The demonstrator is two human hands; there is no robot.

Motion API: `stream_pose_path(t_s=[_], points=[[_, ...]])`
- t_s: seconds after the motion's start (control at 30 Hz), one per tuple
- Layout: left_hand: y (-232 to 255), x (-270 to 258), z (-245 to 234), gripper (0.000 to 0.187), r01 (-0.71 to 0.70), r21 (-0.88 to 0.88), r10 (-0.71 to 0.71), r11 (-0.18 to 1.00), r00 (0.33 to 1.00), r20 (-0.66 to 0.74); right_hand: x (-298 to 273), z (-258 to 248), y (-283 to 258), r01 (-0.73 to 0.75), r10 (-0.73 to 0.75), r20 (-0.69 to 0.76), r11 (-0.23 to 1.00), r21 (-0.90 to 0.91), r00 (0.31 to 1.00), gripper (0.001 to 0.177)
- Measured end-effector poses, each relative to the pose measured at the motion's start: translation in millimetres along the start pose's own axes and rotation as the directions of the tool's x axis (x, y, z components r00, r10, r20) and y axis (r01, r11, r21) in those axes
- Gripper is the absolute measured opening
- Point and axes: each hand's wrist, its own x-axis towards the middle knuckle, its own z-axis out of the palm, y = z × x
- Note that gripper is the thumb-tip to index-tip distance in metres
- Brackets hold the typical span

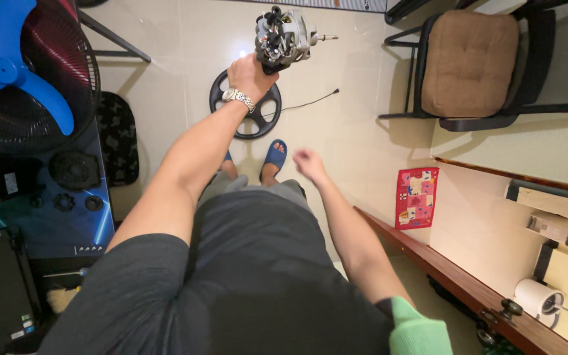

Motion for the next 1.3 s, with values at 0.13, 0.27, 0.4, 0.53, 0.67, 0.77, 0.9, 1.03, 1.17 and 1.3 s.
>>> stream_pose_path(t_s=[0.13, 0.27, 0.4, 0.53, 0.67, 0.77, 0.9, 1.03, 1.17, 1.3], points=[[3, -10, -3, 0.034, 0.031, -0.046, -0.03, 0.998, 0.999, 0.032, 64, 24, -53, 0.156, -0.149, -0.085, 0.985, 0.071, 0.985, 0.032], [4, -25, -16, 0.04, -0.008, -0.075, 0.02, 0.997, 0.986, 0.167, 114, 45, -97, 0.44, -0.441, -0.106, 0.897, -0.033, 0.891, 0.053], [-33, -25, -31, 0.06, -0.115, -0.34, 0.205, 0.934, 0.948, 0.243, 147, 63, -107, 0.578, -0.601, -0.055, 0.787, -0.215, 0.797, 0.043], [-94, -38, -5, 0.062, -0.249, -0.199, 0.26, 0.948, 0.965, 0.033, 161, 79, -106, 0.542, -0.54, 0.047, 0.838, -0.059, 0.84, 0.029], [-134, -45, 45, 0.042, 0.099, -0.199, -0.028, 0.975, 0.942, 0.335, 165, 84, -117, 0.538, -0.547, 0.009, 0.82, -0.194, 0.837, 0.028], [-141, -42, 81, 0.047, 0.395, -0.417, -0.12, 0.819, 0.828, 0.548, 158, 82, -121, 0.633, -0.632, 0.02, 0.774, -0.025, 0.774, 0.037], [-146, -36, 99, 0.018, 0.361, -0.423, -0.159, 0.831, 0.884, 0.441, 149, 76, -128, 0.622, -0.624, 0.012, 0.777, -0.093, 0.781, 0.031], [-137, -37, 91, 0.05, 0.314, -0.344, -0.085, 0.885, 0.835, 0.543, 136, 63, -137, 0.568, -0.569, -0.025, 0.822, -0.044, 0.822, 0.035], [-94, -46, 70, 0.043, 0.371, -0.296, -0.176, 0.88, 0.834, 0.523, 103, 46, -166, 0.599, -0.599, -0.032, 0.8, -0.006, 0.8, 0.036], [-81, -39, 66, 0.021, 0.365, -0.119, -0.257, 0.923, 0.819, 0.514, 63, 28, -205, 0.555, -0.555, -0.033, 0.832, 0.007, 0.831, 0.032]])
